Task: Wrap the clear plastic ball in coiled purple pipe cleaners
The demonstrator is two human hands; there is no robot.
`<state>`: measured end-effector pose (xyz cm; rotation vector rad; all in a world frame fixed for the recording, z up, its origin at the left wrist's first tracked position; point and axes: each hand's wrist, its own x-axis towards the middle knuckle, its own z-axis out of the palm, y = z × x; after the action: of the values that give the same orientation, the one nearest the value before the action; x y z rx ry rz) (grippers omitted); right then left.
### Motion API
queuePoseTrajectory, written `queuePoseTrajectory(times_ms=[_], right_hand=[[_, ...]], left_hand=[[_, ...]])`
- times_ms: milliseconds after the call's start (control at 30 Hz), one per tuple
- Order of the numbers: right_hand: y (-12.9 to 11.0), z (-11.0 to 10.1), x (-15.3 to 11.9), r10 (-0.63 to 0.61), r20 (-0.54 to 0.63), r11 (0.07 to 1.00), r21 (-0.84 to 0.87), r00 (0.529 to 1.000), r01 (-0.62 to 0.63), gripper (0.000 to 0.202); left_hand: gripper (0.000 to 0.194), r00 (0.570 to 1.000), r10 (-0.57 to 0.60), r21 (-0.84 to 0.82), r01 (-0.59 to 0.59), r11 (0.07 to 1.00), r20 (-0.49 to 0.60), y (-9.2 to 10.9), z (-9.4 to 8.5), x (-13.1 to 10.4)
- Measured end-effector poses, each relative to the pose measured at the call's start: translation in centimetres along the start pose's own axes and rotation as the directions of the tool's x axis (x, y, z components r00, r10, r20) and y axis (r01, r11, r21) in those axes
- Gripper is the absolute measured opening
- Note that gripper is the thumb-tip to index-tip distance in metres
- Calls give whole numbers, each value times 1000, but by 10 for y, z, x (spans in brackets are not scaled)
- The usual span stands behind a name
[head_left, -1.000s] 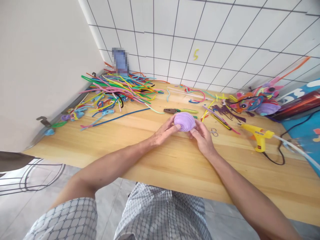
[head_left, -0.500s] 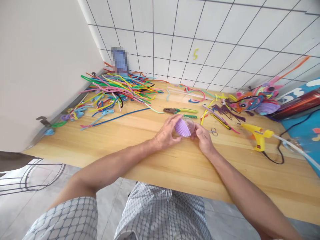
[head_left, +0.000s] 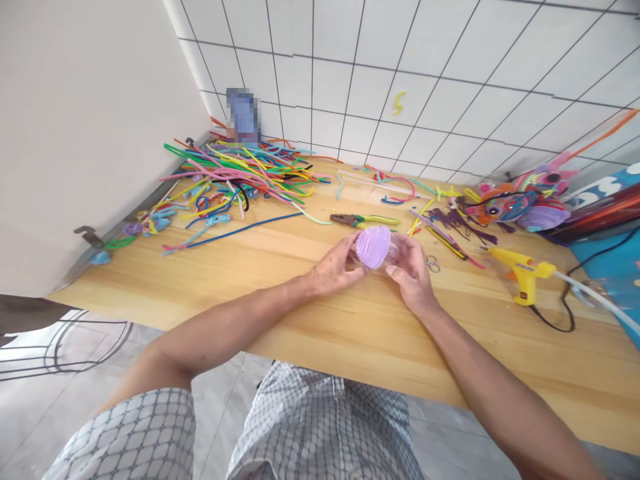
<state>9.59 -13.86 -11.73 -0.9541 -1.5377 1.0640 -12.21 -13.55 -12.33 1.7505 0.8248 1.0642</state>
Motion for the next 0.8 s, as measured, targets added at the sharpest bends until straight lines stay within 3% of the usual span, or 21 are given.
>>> queuePoseTrajectory(times_ms=[133,333,433,633,800], right_hand=[[-1,-1,-3,-28,29,1000,-1,999,28,62],[0,-3,-1,-27,14,991,-133,1000,28,56],[2,-3,-2,-6,26,990,-143,1000,10,59],[1,0,-10,29,87,994,-107,996,-19,76],[1,0,-8,16,37,991,-134,999,-11,70]], left_hand=[[85,999,-31,-88,32,996,14,4,1,1],[87,995,91,90,-88,992,-31,-7,4,2],[89,991,130,120,-128,985,-13,-10,3,2],[95,996,84,82,-81,993,-32,-7,1,1],[91,988,153,179,-145,973,-30,-12,2,2]])
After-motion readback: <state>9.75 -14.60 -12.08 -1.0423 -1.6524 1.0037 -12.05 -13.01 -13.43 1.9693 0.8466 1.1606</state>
